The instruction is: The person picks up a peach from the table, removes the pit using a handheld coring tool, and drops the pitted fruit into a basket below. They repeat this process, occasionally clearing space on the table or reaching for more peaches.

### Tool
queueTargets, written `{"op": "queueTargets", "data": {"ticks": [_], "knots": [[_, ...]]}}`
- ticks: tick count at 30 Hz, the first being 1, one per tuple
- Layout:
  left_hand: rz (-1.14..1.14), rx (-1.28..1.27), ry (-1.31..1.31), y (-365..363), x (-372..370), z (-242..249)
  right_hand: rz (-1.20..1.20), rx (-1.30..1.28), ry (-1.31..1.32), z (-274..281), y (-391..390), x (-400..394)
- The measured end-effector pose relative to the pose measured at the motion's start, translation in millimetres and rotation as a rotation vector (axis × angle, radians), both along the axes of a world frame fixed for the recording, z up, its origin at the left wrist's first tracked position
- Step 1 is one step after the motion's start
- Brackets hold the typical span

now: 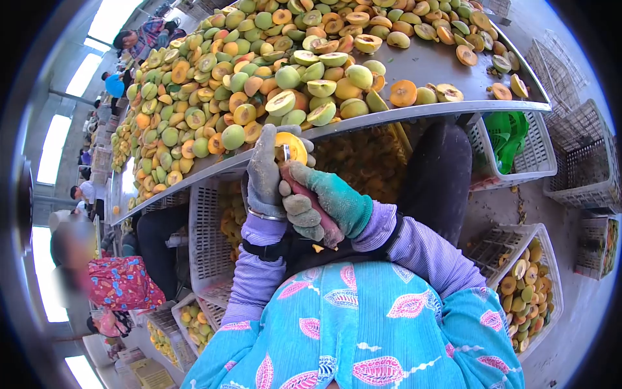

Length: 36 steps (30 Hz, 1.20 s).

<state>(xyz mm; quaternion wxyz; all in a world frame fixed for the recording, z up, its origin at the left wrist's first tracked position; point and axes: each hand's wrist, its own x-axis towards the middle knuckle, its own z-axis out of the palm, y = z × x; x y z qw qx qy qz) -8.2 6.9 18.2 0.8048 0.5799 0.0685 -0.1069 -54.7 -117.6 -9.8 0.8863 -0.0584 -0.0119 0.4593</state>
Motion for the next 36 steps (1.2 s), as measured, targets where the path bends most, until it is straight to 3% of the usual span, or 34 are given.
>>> {"op": "queueTargets", "data": {"ticks": [2,4,6,7,10,12,18,20,21,22,23,24,26,27,29,31,32,34,36], "knots": [[0.147,-0.237,0.046,7.7,-0.1,-16.9,-0.006,-0.008,-0.138,9.9,-14.2,-8.3],[0.096,-0.123,0.092,38.3,-6.7,-13.4,-0.157,-0.455,-0.254,27.5,-33.9,-16.9],[0.045,0.087,-0.133,37.2,-19.9,-6.3,-0.319,-1.297,-0.551,-10.5,-34.4,-6.9],[0.03,0.081,-0.134,36.0,-24.1,-6.2,-0.728,-1.512,-0.965,-59.2,-33.3,-9.7],[0.024,-0.051,-0.047,25.3,-34.7,-15.9,-0.843,-1.709,-1.151,-24.6,-21.1,-23.0],[0.047,0.128,-0.154,22.0,-36.2,-26.0,-0.861,-1.74,-1.185,-26.2,-14.5,-22.4],[0.107,0.287,-0.257,11.3,-45.0,-19.8,-0.822,-2.005,-1.342,-36.4,-3.8,-20.1],[0.096,0.216,-0.071,10.4,-58.8,4.3,-0.744,-1.957,-1.217,-71.5,-10.3,-6.9],[0.151,0.281,-0.118,15.9,-68.8,18.3,-0.403,-2.005,-1.008,-80.4,-19.5,0.9],[0.154,0.287,-0.14,40.7,-72.7,20.5,-0.568,-1.956,-0.996,-81.3,-27.4,-3.4],[0.151,0.503,-0.199,74.8,-69.5,17.3,-0.66,-1.914,-0.985,-87.2,-33.3,-3.8],[0.137,0.736,-0.234,113.1,-68.3,10.3,-0.584,-1.937,-0.912,-69.4,-38.0,-5.1],[0.002,1.803,-0.28,160.0,-50.9,-0.8,-0.48,-1.935,-0.849,-47.3,-42.1,-5.7],[0.044,1.758,-0.274,165.7,-37.8,-0.7,-0.49,-1.93,-0.859,-40.9,-40.4,-3.4],[0.13,1.221,-0.127,141.2,4.1,15.0,-0.437,-1.818,-0.878,-35.0,-37.5,-6.7],[0.205,1.721,-0.531,123.3,56.4,-1.8,-0.441,-1.771,-0.881,-33.3,-31.9,-11.2],[0.207,1.71,-0.54,125.2,84.8,-12.4,-0.449,-1.719,-0.879,-31.8,-30.1,-12.2],[-0.364,1.875,-0.484,128.2,121.9,-18.7,-0.489,-1.697,-0.817,-28.7,-30.2,-14.4],[-0.408,1.867,-0.543,135.6,122.9,-6.2,-0.574,-1.616,-0.683,-26.8,-31.6,-9.5]]}}
